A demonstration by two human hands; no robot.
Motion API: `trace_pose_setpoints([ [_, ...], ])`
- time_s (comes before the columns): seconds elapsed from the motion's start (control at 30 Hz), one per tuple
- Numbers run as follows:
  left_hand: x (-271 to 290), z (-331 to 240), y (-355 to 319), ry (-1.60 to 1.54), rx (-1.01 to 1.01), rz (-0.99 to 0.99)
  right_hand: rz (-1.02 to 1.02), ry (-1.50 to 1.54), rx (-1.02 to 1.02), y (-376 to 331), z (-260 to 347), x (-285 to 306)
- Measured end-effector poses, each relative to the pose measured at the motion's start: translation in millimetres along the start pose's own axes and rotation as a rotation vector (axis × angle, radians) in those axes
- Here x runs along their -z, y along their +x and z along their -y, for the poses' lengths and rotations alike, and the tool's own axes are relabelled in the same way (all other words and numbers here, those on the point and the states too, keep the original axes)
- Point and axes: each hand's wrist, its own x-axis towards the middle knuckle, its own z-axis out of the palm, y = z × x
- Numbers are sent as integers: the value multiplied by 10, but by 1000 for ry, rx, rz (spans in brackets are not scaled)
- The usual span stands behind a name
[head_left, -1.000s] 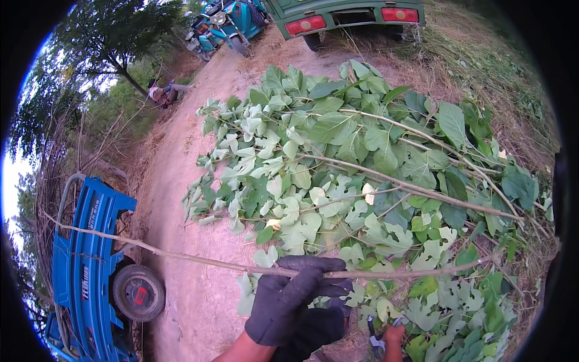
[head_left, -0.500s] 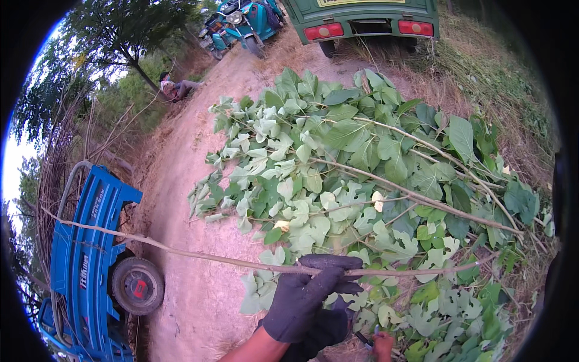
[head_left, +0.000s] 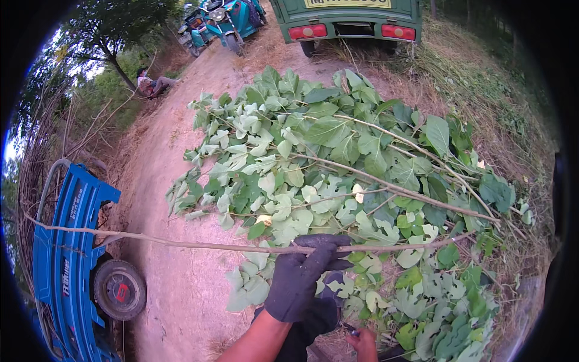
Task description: The person sits on the ground and uses pruning shears to trim leaves and small branches from a pile of cut plant stems. The person repeatedly picks up stems, cuts off leaves, and places the trimmed pieces back on the pile.
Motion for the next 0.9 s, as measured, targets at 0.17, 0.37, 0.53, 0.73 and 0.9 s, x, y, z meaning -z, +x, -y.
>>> trace_pose_setpoints([
  [0.17, 60, 112, -37, -71, -121, -76, -10, -443, 383, -1138, 212, -75],
  [0.37, -12, 166, -47, -136, -139, -51, -106, -682, 834, -2066, 600, 25],
  [0.53, -34, 208, -120, -139, -112, -26, 10, -496, 1183, -3316, 711, 65],
  [0.73, -189, 291, -208, -111, 17, 18, 170, -282, 1315, -4447, 487, 85],
  [0.9, -465, 485, -379, -139, 195, 231, 289, -261, 1338, -4714, 327, -42],
])
